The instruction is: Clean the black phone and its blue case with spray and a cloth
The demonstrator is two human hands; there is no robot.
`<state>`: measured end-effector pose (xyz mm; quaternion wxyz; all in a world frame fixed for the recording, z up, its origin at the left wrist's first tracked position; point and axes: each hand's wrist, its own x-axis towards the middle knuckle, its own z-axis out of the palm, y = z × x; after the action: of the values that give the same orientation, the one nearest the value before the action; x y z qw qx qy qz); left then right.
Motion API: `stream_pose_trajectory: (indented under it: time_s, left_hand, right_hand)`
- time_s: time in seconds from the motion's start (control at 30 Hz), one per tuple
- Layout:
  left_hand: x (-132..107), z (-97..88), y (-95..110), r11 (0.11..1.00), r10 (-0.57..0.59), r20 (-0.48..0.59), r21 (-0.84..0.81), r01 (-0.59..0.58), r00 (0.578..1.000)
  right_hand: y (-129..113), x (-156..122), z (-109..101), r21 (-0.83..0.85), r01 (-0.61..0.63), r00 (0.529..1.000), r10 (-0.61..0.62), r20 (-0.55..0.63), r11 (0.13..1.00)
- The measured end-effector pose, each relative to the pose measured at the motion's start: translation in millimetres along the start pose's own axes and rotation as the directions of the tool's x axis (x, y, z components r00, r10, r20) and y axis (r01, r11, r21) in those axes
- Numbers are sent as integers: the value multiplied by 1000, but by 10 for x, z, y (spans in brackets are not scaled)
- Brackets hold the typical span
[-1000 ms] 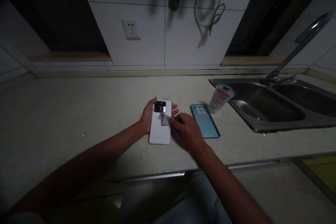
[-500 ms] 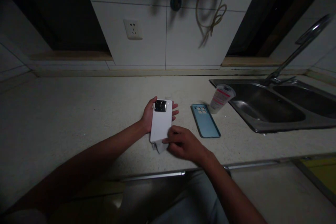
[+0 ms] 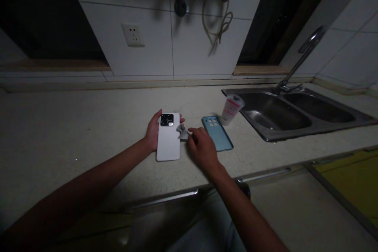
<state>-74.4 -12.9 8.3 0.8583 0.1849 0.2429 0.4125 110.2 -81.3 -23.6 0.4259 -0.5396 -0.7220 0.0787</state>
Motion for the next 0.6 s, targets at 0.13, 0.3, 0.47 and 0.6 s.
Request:
stream_pose_trajectory:
  time_s: [0.13, 0.3, 0.47, 0.6]
  left_hand:
    - [-4, -11, 3, 1000, -2, -18, -19, 1, 1000]
    - [11, -57, 18, 999, 16, 21, -42, -15, 1000]
    - [16, -60, 52, 997, 70, 8, -33, -70, 997]
    - [-15, -2, 100, 995, 102, -31, 2, -102, 994]
  right_hand:
    - [-63, -9, -6, -59, -61, 998, 62, 20, 996]
    - [-88, -14, -21, -124, -104, 987, 118, 112, 987]
    - [-91, -32, -27, 115, 64, 985, -82, 152, 991]
    - [-140, -40, -57, 191, 138, 959, -179, 218, 972]
